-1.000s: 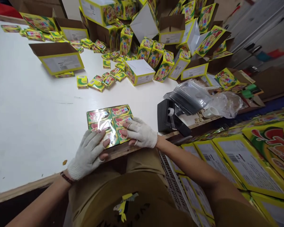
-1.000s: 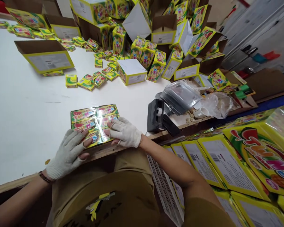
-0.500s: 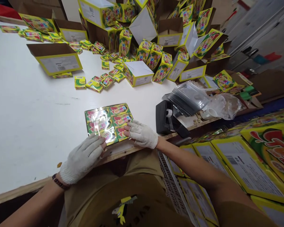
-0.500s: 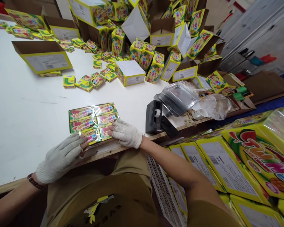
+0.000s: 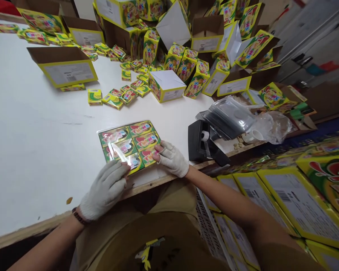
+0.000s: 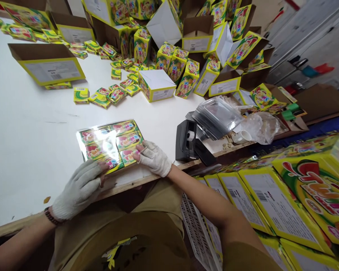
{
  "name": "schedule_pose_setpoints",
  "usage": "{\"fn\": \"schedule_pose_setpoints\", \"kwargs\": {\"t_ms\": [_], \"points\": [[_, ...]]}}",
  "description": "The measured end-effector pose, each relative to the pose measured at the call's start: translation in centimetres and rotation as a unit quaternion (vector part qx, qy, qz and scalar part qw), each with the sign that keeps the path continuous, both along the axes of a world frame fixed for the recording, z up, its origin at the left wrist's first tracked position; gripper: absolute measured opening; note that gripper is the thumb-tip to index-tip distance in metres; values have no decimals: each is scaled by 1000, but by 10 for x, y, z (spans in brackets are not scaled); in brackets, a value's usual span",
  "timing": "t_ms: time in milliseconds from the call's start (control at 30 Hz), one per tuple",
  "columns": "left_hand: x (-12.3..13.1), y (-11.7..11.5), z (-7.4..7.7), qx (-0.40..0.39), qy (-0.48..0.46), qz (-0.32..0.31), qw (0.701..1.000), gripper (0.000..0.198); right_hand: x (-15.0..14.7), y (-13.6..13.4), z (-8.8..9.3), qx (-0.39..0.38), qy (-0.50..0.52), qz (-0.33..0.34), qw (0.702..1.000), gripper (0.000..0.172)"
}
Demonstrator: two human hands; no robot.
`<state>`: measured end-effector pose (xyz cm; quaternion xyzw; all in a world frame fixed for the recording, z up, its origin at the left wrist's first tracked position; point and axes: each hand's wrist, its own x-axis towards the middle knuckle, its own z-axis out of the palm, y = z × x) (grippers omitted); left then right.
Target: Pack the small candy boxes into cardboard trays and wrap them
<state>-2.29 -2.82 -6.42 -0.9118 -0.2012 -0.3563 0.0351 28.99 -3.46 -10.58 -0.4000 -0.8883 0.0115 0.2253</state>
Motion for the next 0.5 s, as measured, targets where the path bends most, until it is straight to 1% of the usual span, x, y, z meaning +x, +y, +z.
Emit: {"fn": "schedule_pose_setpoints", "kwargs": {"t_ms": [67,133,200,233,267,300,333,400,433,467,500], "points": [[13,12,-2,8,-3,-19,1000,22,-3,12,1,5,4,-64,998,41],[22,22,-4,22,-16,-21,999,22,-4,16,7,8,4,-99,995,46],[27,29,-7,28,-34,-19,999,23,3,7,21,13,10,-114,993,48],[28,30,-9,23,-38,-18,999,24,10,-3,29,19,21,-135,990,49],[28,31,-11,15,-40,-19,999,25,20,-15,38,30,38,-172,984,48],[27,32,-12,5,-42,-20,999,26,33,-29,48,45,63,-226,971,45],[26,32,-14,-4,-44,-21,999,26,46,-44,58,63,92,-295,949,41],[24,31,-15,-18,-46,-25,998,26,70,-70,74,89,148,-435,884,32],[24,31,-15,-23,-41,-26,999,25,78,-80,80,93,170,-485,853,29],[24,31,-14,-26,-31,-26,999,24,81,-86,84,87,188,-515,832,26],[24,32,-13,-27,-21,-26,999,23,81,-88,85,70,203,-522,825,25]]}}
